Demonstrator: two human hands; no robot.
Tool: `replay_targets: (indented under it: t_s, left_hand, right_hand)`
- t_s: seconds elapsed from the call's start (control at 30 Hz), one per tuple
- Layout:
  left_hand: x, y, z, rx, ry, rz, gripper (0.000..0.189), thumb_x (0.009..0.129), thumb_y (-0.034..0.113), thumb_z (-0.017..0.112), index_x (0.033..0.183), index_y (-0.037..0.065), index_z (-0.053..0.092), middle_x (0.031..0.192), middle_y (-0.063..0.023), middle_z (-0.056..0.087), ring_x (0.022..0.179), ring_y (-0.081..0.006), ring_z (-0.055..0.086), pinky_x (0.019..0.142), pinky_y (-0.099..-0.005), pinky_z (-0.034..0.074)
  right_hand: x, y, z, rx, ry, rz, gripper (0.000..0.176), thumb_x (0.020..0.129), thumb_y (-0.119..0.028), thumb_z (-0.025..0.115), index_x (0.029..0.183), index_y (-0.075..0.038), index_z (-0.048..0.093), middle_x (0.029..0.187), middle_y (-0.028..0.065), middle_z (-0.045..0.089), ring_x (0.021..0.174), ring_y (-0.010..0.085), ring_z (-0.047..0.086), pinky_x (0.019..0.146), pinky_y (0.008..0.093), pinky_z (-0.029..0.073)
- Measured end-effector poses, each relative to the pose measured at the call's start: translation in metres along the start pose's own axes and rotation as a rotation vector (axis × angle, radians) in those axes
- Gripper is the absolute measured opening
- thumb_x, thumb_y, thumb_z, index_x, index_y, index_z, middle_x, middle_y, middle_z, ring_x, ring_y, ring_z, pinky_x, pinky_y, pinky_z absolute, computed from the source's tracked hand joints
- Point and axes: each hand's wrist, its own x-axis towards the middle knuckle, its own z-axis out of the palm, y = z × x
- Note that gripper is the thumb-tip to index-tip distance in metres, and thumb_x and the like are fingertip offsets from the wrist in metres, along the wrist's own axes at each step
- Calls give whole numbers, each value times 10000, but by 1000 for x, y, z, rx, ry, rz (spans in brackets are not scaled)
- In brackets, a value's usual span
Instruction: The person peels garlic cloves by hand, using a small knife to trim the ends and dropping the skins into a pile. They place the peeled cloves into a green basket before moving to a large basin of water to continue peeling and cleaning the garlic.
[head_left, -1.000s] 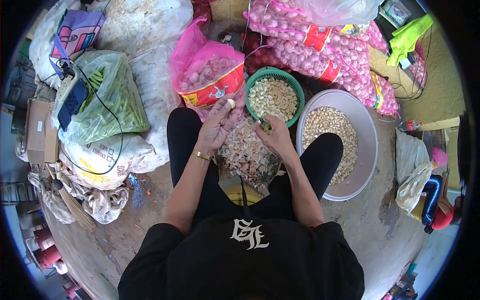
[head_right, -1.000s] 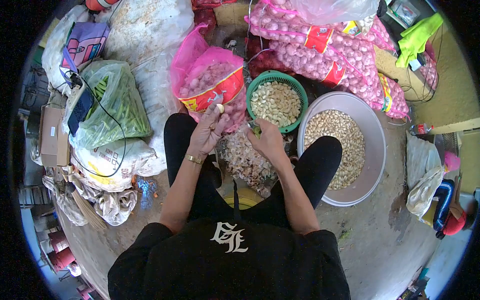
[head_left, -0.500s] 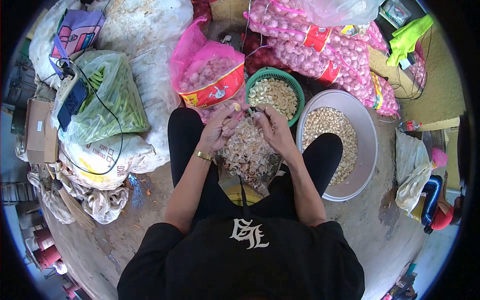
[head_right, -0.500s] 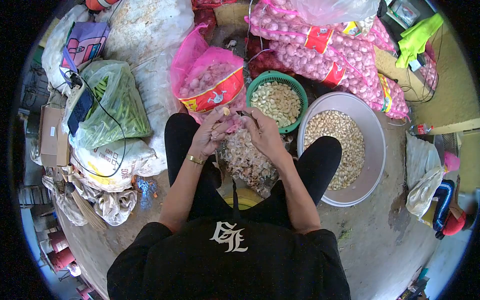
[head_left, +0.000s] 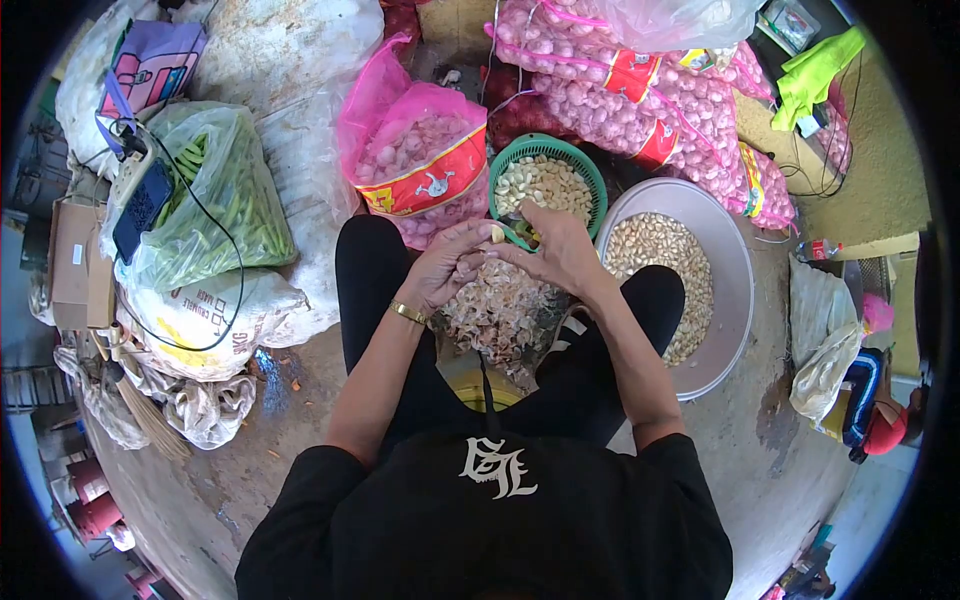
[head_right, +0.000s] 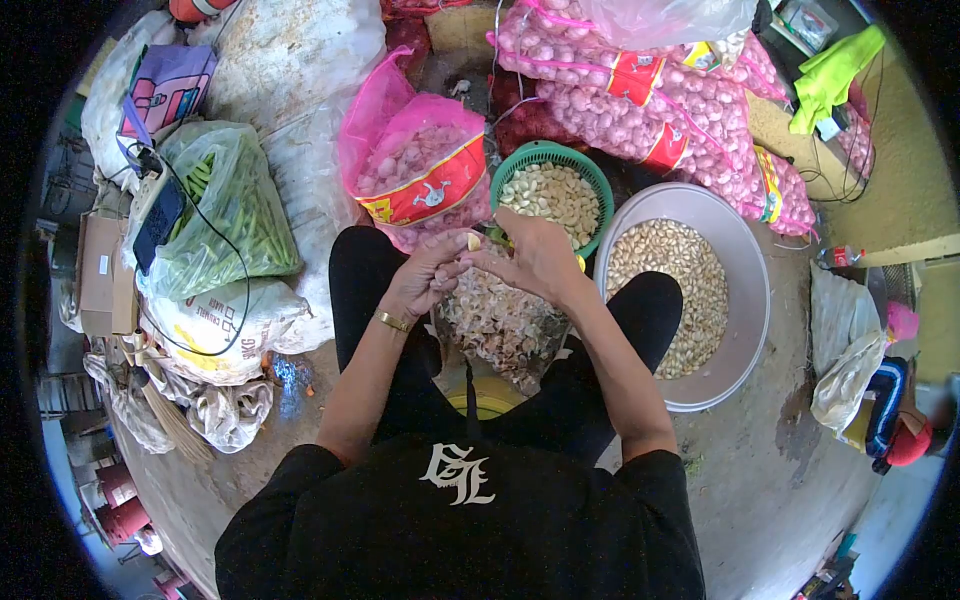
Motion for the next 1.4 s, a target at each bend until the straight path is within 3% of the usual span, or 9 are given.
replay_targets:
  t_s: [0.33,0.73,0.8,0.9,1.1,1.4]
  left_hand:
    - [2,-2,-1,-16,-26,-71,168,952,199,604,1012,42,601,646,43,534,425,10,415,366,-125,326]
    - [8,-12,-8,-140,-46,-122,125,937,166,628,1006,68,594,760,-7,595,494,5,457,398,-121,341]
    - [7,-16,-6,-239,-52,-134,145,969,121,560,1055,6,536,810,-50,572,505,7,411,407,-128,322]
    - [8,-18,-13,-284,-89,-146,154,973,116,550,1065,-4,520,815,-60,564,508,2,410,410,-125,325]
    - [7,-24,-9,-267,8,-114,180,976,116,544,1057,-45,535,789,-52,557,506,1,408,410,-124,331]
    - [4,-20,-6,-276,-16,-113,176,969,100,547,1047,-56,539,768,-41,551,505,-2,404,412,-128,325]
  right_hand:
    - [-3,5,-1,-50,-102,-9,523,812,-502,682,939,-14,542,673,202,590,691,408,613,612,472,470]
    - [-8,10,5,-135,-137,7,493,834,-498,655,908,-26,534,637,180,583,668,389,616,597,466,471]
    - [-7,9,4,-153,-111,5,494,828,-503,660,879,-27,539,629,178,581,660,388,616,588,464,465]
    - [-7,13,5,-113,-115,-15,505,818,-512,668,851,-25,541,630,182,582,655,390,614,579,463,462]
    - [-7,10,3,-151,-121,-10,519,805,-527,676,822,-28,538,623,184,579,651,398,608,570,461,461]
    - [-8,8,4,-205,-80,-56,515,815,-539,660,813,-45,516,588,162,574,586,378,603,522,439,460]
